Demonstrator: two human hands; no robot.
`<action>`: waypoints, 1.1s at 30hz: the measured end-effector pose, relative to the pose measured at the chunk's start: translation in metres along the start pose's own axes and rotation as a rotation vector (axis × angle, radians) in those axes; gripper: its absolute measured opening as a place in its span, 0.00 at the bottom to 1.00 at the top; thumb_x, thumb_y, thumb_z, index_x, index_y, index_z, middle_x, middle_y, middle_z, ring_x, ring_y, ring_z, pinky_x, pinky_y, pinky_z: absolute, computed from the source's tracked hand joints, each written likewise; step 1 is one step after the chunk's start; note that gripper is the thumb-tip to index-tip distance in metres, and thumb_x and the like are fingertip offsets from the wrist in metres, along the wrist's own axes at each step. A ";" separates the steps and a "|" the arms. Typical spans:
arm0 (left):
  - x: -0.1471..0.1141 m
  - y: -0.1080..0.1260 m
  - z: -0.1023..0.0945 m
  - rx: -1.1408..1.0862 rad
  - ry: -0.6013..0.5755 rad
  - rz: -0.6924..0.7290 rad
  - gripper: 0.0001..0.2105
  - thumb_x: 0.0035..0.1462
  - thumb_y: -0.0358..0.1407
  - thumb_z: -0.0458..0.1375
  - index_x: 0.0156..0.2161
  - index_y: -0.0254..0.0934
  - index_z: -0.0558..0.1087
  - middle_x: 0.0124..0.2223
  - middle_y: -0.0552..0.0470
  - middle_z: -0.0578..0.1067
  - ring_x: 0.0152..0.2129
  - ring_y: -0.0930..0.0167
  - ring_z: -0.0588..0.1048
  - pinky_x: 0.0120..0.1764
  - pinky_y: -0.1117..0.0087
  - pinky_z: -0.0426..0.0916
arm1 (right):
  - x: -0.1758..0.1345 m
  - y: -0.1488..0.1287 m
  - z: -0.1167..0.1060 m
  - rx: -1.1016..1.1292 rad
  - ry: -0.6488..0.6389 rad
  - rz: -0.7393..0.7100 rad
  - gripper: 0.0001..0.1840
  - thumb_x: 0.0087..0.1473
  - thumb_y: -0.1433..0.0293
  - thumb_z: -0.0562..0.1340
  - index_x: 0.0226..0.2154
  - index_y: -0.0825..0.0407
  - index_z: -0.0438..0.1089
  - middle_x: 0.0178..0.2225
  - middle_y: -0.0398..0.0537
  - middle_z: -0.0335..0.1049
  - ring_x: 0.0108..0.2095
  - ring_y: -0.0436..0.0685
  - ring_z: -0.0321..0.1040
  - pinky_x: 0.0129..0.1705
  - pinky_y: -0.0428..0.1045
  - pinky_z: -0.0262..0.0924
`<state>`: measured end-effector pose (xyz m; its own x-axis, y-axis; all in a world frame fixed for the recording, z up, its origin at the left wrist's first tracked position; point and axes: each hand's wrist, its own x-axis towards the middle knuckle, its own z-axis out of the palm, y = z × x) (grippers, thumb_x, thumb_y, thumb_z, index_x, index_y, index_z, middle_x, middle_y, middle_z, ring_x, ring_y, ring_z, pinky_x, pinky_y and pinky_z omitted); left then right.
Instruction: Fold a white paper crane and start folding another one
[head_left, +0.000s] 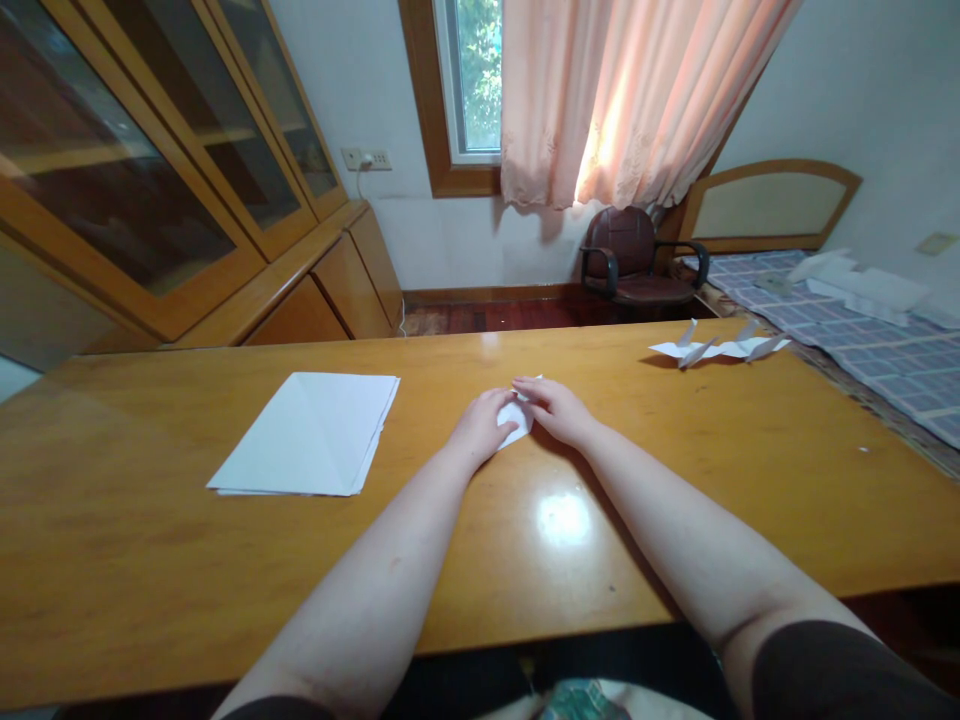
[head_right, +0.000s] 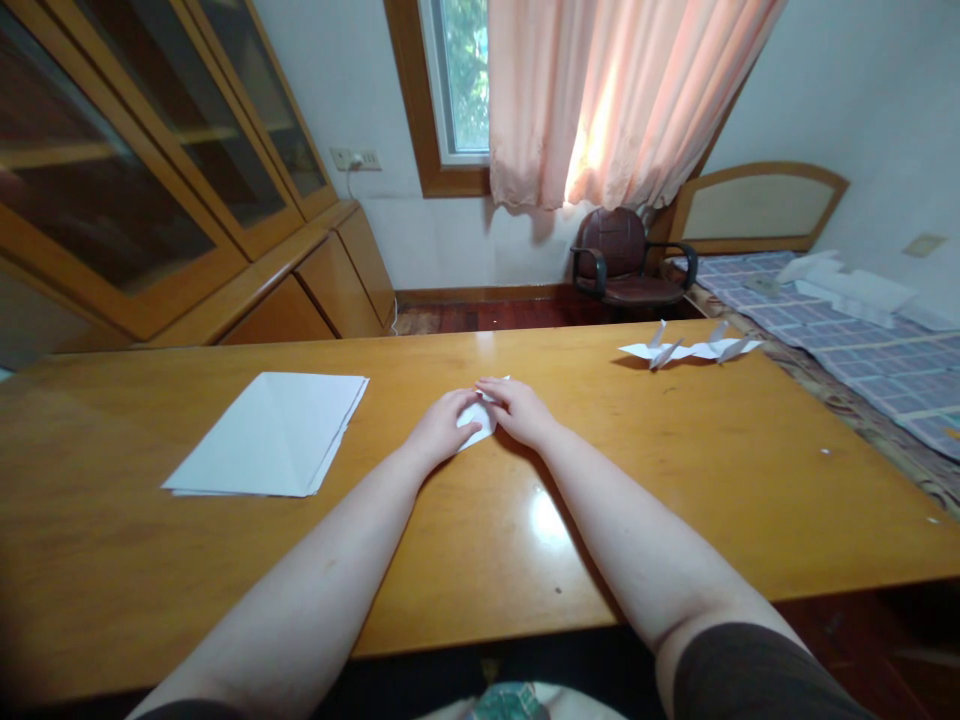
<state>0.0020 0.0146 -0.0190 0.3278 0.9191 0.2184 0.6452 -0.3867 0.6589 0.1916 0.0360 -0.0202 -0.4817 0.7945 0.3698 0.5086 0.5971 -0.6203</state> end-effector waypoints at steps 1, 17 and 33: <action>0.000 0.001 -0.001 0.098 -0.024 -0.013 0.24 0.48 0.33 0.62 0.52 0.41 0.68 0.55 0.46 0.68 0.53 0.63 0.65 0.57 0.61 0.56 | 0.000 -0.001 0.002 -0.066 -0.076 0.007 0.23 0.55 0.71 0.55 0.53 0.48 0.65 0.54 0.51 0.64 0.57 0.58 0.58 0.60 0.61 0.45; -0.019 0.020 0.021 0.599 -0.286 -0.072 0.39 0.58 0.54 0.43 0.64 0.25 0.45 0.66 0.36 0.44 0.64 0.61 0.42 0.62 0.58 0.40 | -0.005 -0.016 0.014 -0.493 -0.383 0.135 0.32 0.61 0.56 0.46 0.63 0.52 0.46 0.64 0.54 0.42 0.65 0.60 0.37 0.61 0.66 0.30; -0.033 0.039 0.023 0.600 -0.383 -0.133 0.39 0.57 0.55 0.42 0.65 0.30 0.43 0.67 0.43 0.38 0.64 0.59 0.37 0.61 0.48 0.37 | -0.002 -0.010 0.004 -0.525 -0.353 0.351 0.32 0.61 0.57 0.44 0.64 0.53 0.43 0.66 0.50 0.37 0.65 0.58 0.35 0.62 0.62 0.34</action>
<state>0.0327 -0.0328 -0.0172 0.3682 0.9130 -0.1755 0.9280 -0.3493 0.1296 0.1842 0.0280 -0.0175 -0.3838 0.9190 -0.0905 0.9086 0.3583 -0.2148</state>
